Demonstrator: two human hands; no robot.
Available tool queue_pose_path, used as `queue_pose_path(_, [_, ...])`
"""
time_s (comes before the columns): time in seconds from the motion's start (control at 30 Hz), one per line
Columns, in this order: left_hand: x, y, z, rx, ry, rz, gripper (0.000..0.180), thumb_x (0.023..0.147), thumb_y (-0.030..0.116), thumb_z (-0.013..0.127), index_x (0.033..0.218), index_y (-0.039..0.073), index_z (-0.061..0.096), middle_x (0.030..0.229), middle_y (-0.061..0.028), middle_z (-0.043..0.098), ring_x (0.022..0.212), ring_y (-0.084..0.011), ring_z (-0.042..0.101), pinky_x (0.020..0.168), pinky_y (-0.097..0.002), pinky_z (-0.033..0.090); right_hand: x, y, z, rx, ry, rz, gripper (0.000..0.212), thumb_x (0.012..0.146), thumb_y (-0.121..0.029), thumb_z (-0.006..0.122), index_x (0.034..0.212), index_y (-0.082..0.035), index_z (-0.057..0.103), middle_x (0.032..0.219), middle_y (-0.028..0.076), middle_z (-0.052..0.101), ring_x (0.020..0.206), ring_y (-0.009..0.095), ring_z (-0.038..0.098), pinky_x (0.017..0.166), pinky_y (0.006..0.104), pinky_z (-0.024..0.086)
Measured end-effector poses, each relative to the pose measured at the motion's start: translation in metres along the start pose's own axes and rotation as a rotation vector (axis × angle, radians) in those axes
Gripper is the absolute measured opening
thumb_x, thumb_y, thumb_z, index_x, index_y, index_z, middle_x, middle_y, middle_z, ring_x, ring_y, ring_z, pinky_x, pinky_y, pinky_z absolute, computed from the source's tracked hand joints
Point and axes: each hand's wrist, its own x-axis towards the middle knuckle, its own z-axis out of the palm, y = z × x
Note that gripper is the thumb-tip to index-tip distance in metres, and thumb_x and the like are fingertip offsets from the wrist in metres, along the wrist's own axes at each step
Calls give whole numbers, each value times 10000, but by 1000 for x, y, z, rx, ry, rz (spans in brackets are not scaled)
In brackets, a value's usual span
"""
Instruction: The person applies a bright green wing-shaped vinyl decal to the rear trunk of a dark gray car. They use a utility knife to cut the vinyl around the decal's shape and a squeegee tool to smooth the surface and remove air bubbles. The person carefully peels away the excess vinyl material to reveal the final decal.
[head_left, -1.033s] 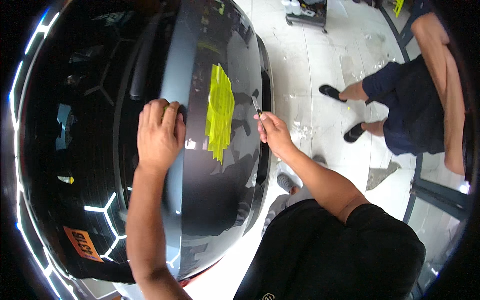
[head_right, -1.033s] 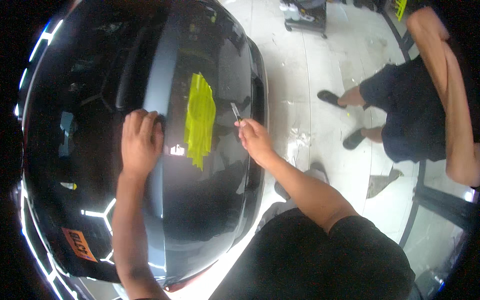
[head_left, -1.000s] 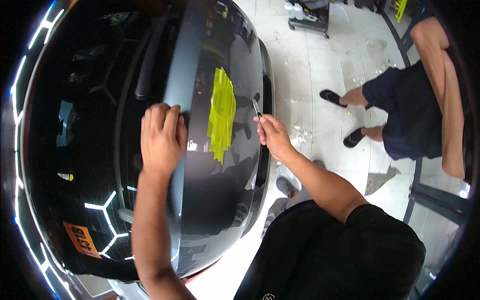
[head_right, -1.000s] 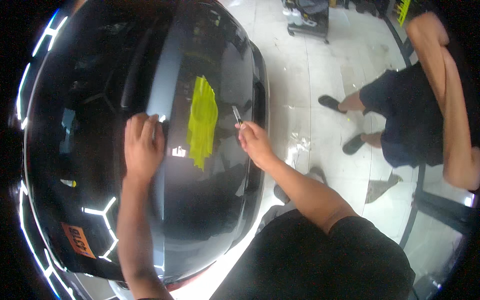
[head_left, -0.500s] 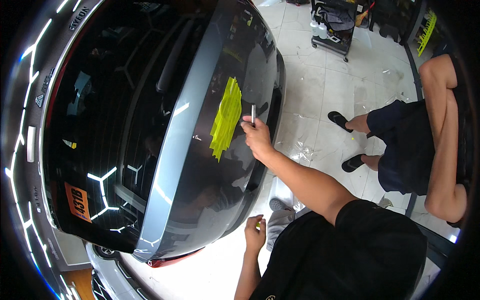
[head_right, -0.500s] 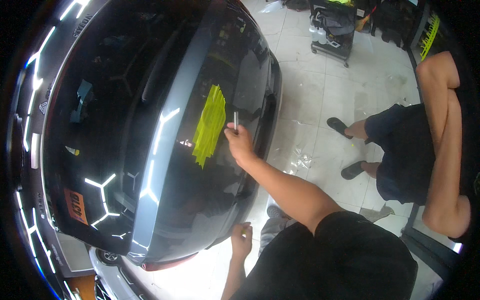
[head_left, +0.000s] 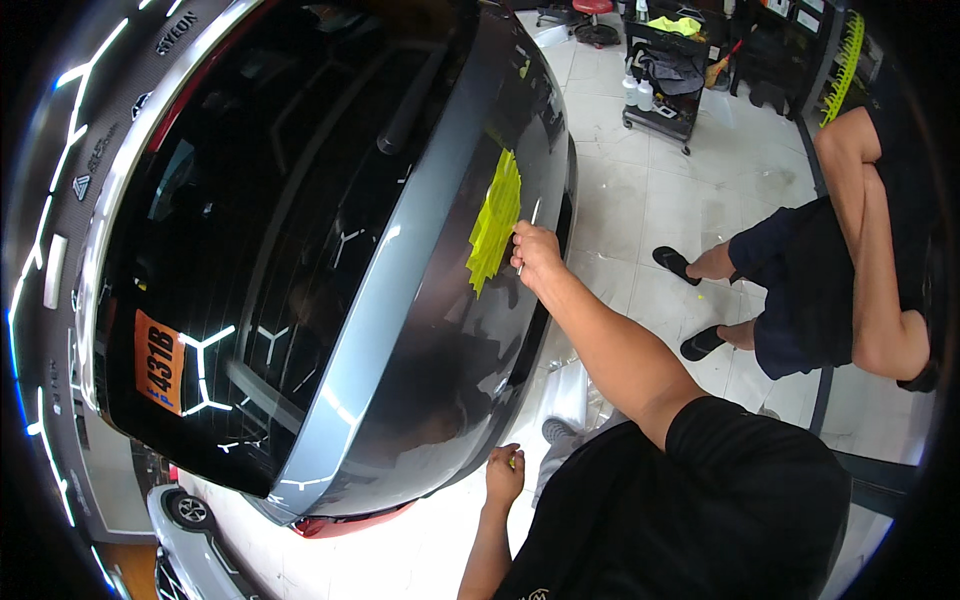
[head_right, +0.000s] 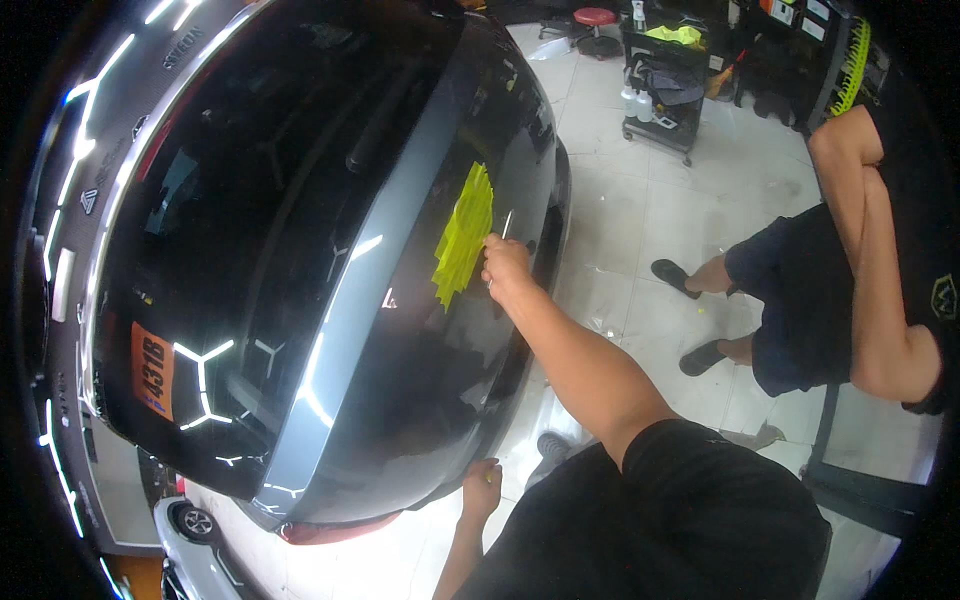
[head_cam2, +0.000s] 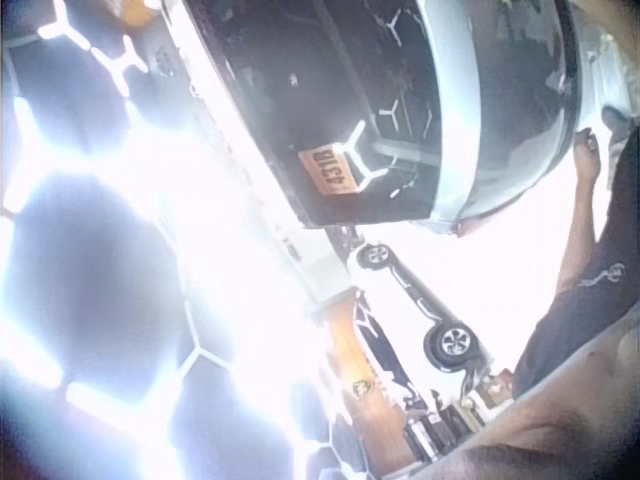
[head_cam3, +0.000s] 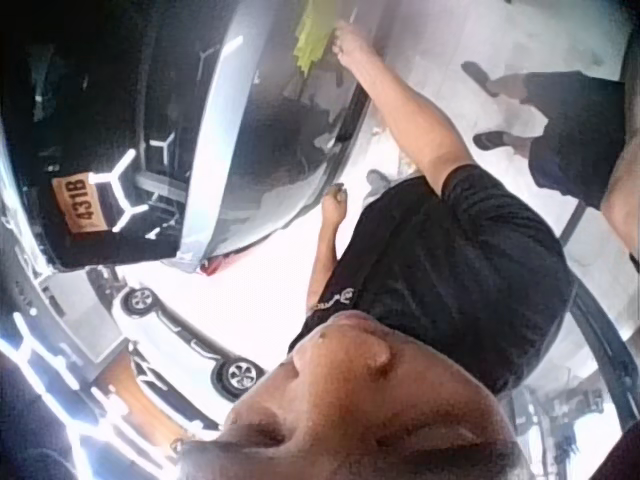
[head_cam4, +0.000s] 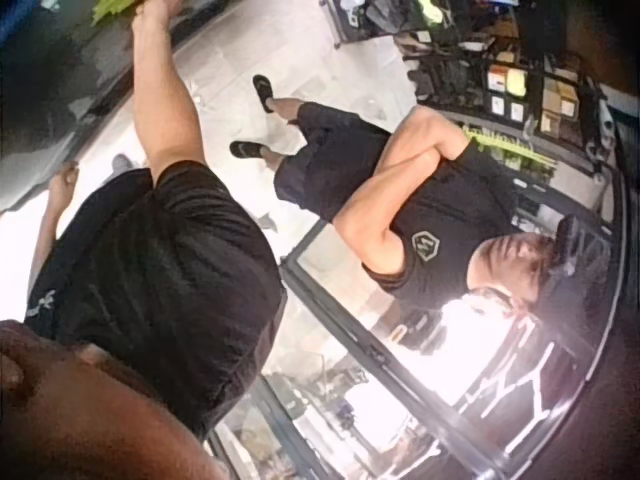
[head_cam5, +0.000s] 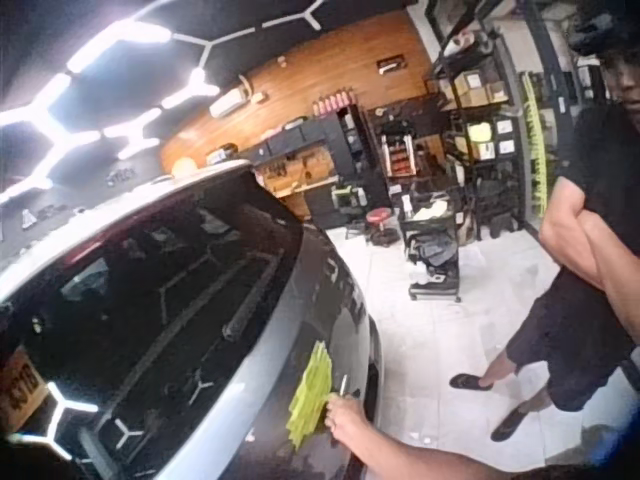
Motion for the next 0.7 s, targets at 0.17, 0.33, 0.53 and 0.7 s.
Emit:
queue_pose_path(0.17, [0, -20, -6, -6, -116, 41, 206, 877, 154, 597, 1013, 11, 658, 938, -211, 642, 901, -364, 614, 834, -441, 481, -17, 9, 1, 7, -48, -45, 144, 860, -92, 567, 807, -108, 435, 644, -20, 407, 458, 84, 343, 405, 270, 293])
queue_pose_path(0.33, [2, -24, -12, 9, -96, 38, 232, 882, 174, 590, 1024, 3, 655, 940, -217, 641, 909, -362, 614, 843, -438, 481, -32, 15, -1, -90, -30, -203, 81, 915, -136, 546, 910, -108, 471, 668, -24, 417, 467, 74, 352, 418, 258, 312])
queue_pose_path(0.53, [-4, -30, -10, 38, -155, -16, 252, 879, 192, 598, 1045, 12, 655, 957, -222, 633, 922, -358, 614, 852, -433, 481, -37, 13, -5, 24, -85, -177, 170, 915, -138, 587, 1020, -78, 468, 673, -3, 436, 477, 85, 386, 415, 259, 322])
queue_pose_path(0.7, [-12, -38, 1, 46, -202, -64, 274, 882, 215, 594, 1052, 9, 656, 990, -233, 631, 953, -376, 604, 878, -440, 471, -39, 6, 9, -68, -12, -151, 264, 858, -81, 641, 1059, -62, 472, 695, 16, 454, 484, 94, 391, 415, 262, 336])
